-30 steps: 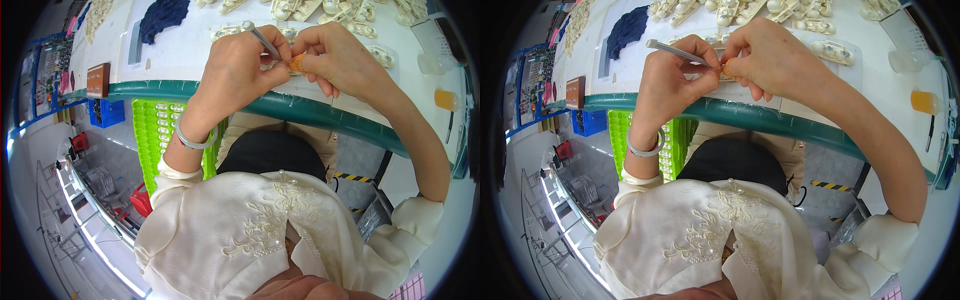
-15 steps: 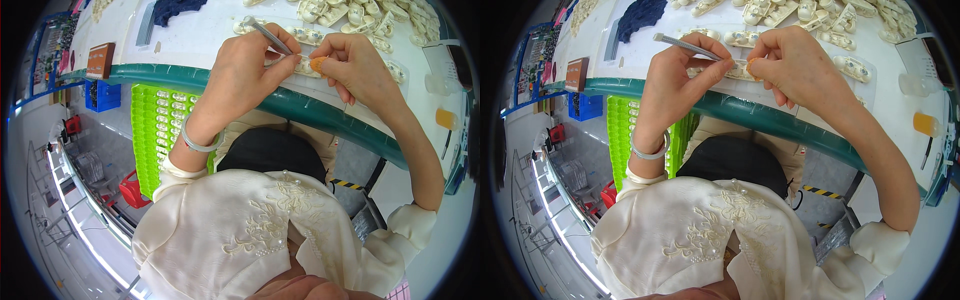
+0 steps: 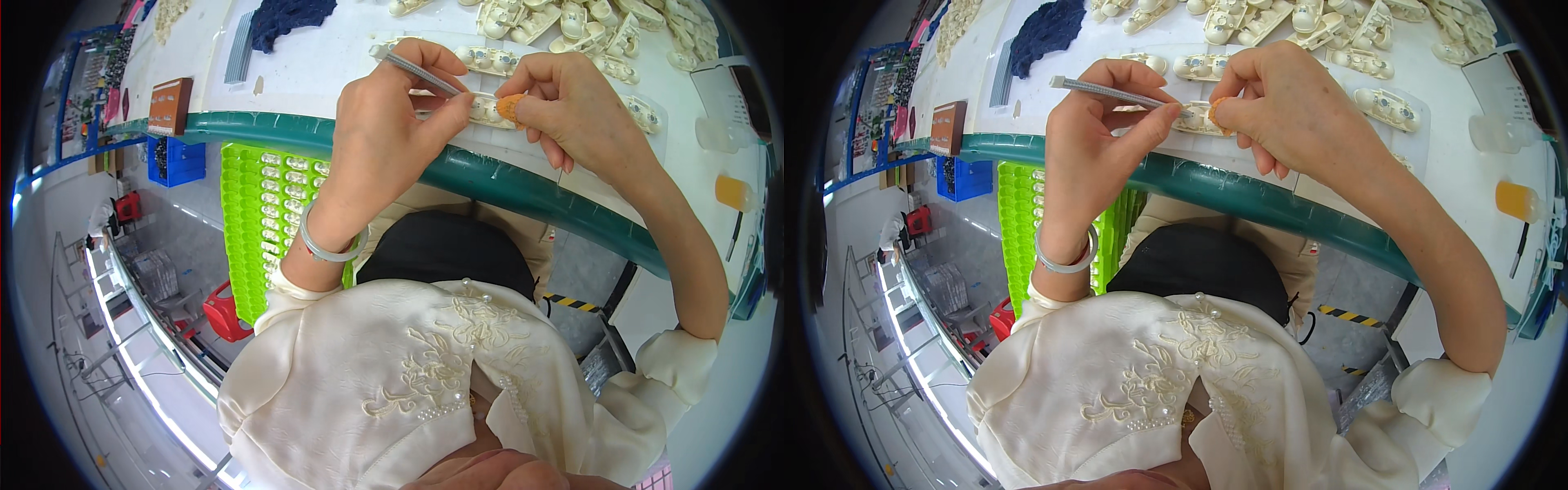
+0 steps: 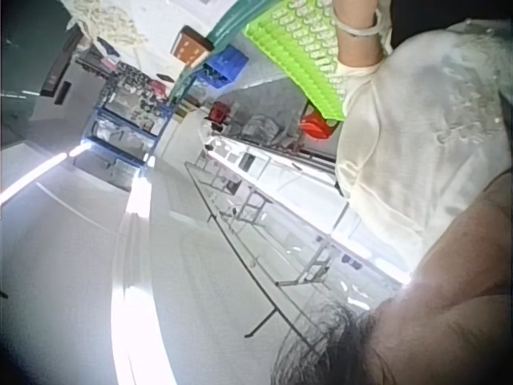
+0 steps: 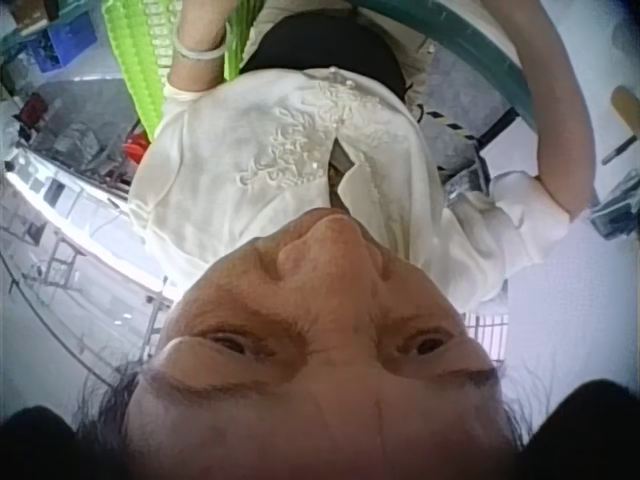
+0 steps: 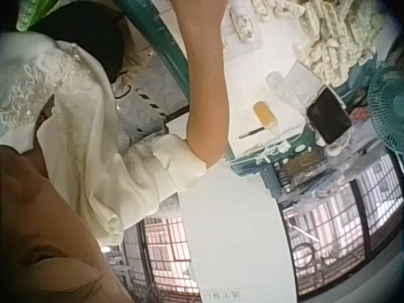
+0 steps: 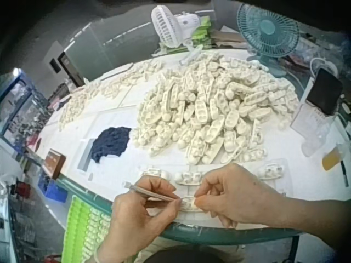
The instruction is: The recorder is assembling small plastic components, applying glue from a bottle and using a metal tool to clean or scrape the parts.
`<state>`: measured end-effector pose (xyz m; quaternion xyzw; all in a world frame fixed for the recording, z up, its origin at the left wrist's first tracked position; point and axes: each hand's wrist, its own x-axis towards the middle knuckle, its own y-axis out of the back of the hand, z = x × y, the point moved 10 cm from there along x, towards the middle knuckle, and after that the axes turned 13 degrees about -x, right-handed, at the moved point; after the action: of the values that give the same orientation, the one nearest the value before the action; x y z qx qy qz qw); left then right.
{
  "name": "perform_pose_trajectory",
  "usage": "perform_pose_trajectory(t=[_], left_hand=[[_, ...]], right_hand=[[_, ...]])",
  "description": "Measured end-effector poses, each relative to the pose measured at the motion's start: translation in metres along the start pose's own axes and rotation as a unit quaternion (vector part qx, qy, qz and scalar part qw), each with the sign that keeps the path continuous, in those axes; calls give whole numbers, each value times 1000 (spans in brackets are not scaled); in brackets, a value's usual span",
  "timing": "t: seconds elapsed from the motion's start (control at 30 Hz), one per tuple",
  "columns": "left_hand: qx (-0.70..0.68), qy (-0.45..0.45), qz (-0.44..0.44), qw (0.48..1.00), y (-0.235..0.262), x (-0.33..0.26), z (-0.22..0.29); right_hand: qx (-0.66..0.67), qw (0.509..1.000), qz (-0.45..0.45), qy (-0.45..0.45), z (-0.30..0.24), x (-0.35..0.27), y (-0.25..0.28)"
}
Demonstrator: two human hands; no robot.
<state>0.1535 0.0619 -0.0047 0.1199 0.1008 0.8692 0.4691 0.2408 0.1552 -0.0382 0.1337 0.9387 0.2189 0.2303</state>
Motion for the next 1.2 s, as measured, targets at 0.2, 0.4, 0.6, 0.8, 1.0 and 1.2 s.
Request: perform_pose_trajectory(t=[0.2, 0.4, 0.6, 0.8, 1.0, 1.2], left_hand=[[55, -46, 21, 997, -3, -1, 7], [62, -40, 25, 997, -4, -2, 9], [80, -30, 16, 996, -6, -3, 6], [98, -47, 6, 994, -8, -3, 10], [-4, -70, 72, 995, 29, 0, 6], [-58, -25, 113, 992, 67, -13, 10]], right_hand=[[-18, 1000, -1, 0, -2, 0, 2], [-8, 999, -22, 34, -8, 6, 0], [-6, 998, -52, 43, -9, 17, -8], [9, 998, -61, 26, -6, 17, -10], [-5, 999, -41, 4, -6, 23, -12], [-1, 999, -37, 6, -7, 22, -11]])
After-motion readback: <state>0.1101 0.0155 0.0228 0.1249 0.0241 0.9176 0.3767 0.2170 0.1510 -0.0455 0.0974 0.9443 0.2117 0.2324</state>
